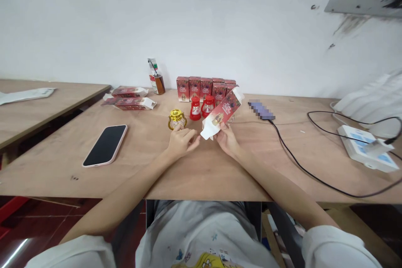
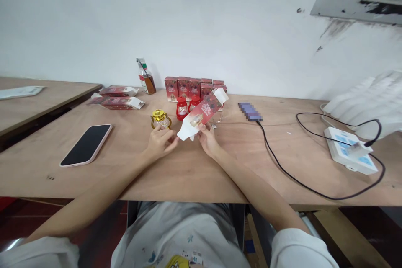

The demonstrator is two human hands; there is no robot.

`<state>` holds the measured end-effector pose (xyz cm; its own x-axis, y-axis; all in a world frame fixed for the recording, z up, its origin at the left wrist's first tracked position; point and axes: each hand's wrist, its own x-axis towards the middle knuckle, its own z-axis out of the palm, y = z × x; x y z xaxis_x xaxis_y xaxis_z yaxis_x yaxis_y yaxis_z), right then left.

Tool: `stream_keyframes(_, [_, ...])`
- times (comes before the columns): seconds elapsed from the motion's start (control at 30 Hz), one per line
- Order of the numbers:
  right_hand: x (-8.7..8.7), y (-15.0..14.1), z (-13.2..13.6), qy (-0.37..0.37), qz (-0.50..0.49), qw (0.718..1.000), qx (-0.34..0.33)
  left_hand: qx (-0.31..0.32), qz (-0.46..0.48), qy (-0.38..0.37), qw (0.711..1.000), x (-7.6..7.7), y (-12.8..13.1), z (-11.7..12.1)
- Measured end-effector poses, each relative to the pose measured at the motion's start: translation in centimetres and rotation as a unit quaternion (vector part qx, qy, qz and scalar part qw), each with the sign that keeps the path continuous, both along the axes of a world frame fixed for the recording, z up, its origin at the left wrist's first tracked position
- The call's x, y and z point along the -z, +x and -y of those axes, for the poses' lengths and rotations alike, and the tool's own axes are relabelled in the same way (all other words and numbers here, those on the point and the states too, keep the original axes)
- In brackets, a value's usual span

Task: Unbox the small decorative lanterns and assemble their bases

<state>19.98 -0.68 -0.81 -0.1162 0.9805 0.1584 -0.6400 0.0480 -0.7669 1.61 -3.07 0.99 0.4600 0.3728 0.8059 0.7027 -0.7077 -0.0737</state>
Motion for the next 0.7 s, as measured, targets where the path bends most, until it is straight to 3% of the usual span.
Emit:
stream_keyframes(0.23, [-0.4, -0.7, 0.7, 0.046, 0.068, 0.995, 0.051, 0.040, 0.111, -0.223, 0.968, -0.2, -0.1, 0.6])
stream_keyframes(0.43, [-0.4, -0.7, 1.5, 0.066, 0.181, 0.981, 0.037, 0.114, 0.210, -0.322, 0.916, -0.1, 0.5, 0.4])
stream_keyframes(0.53, [-0.3, -0.9, 1.7, 0.053, 0.220, 0.974, 0.009, 0.111, 0.272, -0.344, 0.892, 0.0, 0.8, 0.5])
stream_keyframes(0.63, [-0.1, -1.1, 1.8, 0.061, 0.231, 0.971, -0.005, 0.095, 0.264, -0.314, 0.907, -0.2, 0.5, 0.6])
stream_keyframes(0.7, [0.0, -1.1, 1.8, 0.071, 0.234, 0.970, -0.009, 0.043, 0.294, -0.251, 0.921, -0.7, -0.3, 0.4])
